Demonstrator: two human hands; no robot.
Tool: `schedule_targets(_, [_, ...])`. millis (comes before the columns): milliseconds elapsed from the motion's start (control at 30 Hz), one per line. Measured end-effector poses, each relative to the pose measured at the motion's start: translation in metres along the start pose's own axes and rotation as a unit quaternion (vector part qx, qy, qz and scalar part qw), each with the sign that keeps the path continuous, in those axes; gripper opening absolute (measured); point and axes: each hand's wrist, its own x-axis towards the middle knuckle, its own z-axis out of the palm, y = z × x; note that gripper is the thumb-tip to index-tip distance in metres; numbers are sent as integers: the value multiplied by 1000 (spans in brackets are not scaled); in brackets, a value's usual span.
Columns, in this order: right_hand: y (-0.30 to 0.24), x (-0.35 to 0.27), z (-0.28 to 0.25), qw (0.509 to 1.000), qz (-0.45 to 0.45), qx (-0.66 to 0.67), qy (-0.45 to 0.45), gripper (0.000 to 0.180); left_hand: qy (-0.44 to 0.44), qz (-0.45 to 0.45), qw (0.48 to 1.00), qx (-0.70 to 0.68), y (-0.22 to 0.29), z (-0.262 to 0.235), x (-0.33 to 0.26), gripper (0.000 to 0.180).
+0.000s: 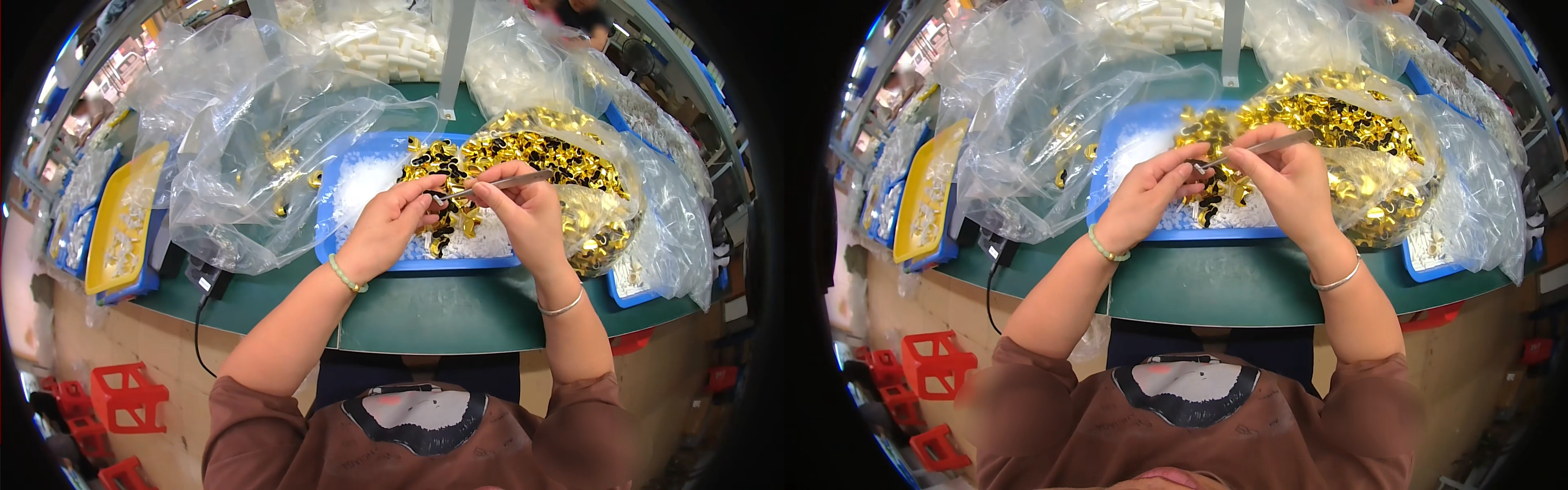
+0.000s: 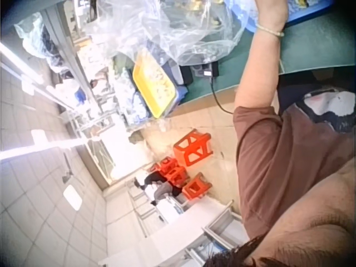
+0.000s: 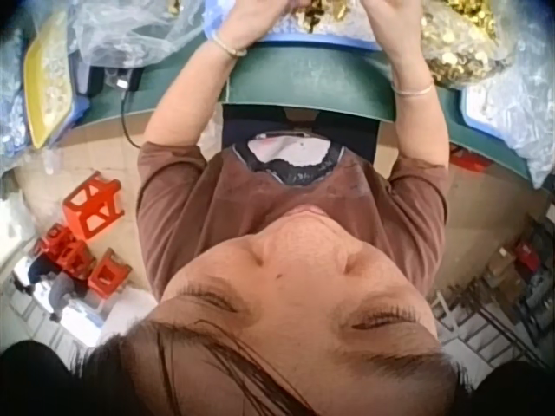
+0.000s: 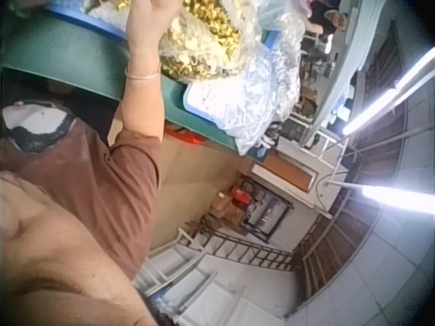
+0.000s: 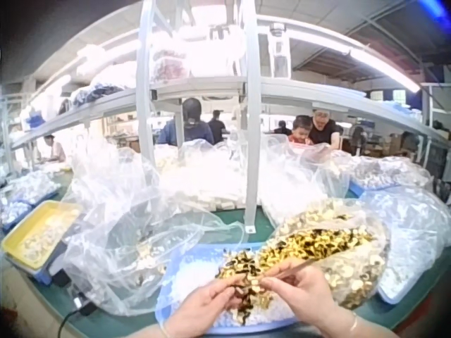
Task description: The person repeatedly picks up small gold and black decorative pieces from a blue tray and uses a metal tool to press or adjust them. The person handles the items one at a time, placing them back into the tray after each adjustment.
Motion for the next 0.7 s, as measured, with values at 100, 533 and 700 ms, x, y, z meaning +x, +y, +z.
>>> schedule_targets(100, [-2,-1,0,1000,2,12,-1,14,3,13,1000,-5,-1,2,-1,38])
schedule_targets(533, [7,0,3,997,10,67,31,15,23,-33,992,-118,2,3,0,39])
schedule_targets(700, [13,1,5,996,18,76,29,15,21,-36,990,-136,4,5,0,40])
